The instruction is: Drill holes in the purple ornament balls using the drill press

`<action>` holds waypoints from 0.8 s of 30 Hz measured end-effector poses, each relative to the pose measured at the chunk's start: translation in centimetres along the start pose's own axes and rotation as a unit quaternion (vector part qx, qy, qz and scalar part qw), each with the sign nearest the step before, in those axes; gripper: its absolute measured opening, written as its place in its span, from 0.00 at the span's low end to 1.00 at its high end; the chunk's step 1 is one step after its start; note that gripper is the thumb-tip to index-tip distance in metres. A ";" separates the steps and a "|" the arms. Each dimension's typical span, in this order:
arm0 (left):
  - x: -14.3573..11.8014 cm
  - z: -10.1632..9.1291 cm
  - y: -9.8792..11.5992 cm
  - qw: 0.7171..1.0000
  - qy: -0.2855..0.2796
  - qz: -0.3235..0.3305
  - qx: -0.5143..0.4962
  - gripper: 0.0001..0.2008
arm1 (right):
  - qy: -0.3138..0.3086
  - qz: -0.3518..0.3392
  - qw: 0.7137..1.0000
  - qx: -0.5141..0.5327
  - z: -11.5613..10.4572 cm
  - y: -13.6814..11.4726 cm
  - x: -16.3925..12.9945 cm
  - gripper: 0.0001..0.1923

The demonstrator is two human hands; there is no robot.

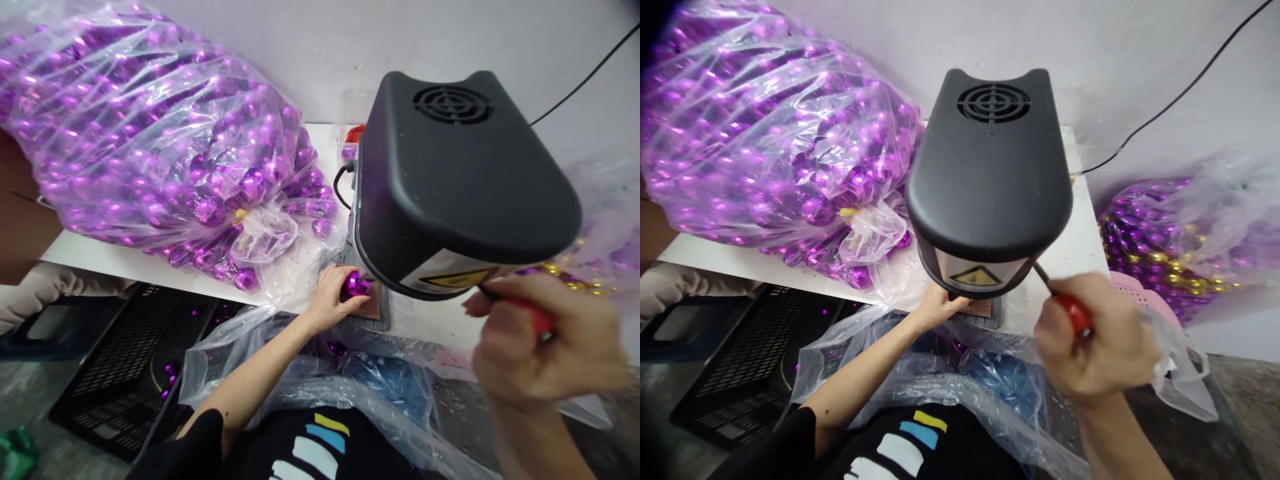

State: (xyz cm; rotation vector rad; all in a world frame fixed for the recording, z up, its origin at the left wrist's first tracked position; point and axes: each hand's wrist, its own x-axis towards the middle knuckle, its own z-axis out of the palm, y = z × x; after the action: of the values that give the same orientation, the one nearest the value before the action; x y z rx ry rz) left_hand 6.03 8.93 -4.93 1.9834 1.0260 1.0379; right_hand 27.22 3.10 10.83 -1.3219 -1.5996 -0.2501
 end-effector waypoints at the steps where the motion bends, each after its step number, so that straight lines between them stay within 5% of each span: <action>1: 0.0 0.0 0.1 1.000 0.004 0.004 0.001 0.22 | 0.008 0.045 0.999 -0.016 -0.1 -0.3 1.5 0.15; 7: -2.1 -2.3 2.4 1.000 -0.017 0.007 -0.017 0.26 | 0.014 0.132 0.985 0.111 2.1 0.0 7.7 0.20; 13: -7.8 -5.5 6.0 0.985 -0.174 -0.018 0.006 0.40 | 0.034 0.143 0.982 0.116 2.9 0.7 8.0 0.18; 15: -8.2 -6.1 6.3 0.982 -0.188 -0.031 0.017 0.43 | 0.032 0.147 0.982 0.110 2.8 0.6 7.9 0.16; 20: -2.5 -8.2 3.4 0.995 -0.065 -0.074 0.034 0.14 | 0.014 0.162 0.979 0.124 2.7 0.2 8.1 0.16; 24: 5.3 -9.0 -0.8 0.976 0.049 -0.191 0.090 0.08 | 0.018 0.169 0.978 0.117 2.7 0.1 8.2 0.19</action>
State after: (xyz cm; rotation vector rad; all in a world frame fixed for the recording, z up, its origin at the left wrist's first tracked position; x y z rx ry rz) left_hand -0.01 15.62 0.37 1.7843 1.5309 0.8601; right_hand 26.63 10.06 15.83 -1.3695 -1.3025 0.1203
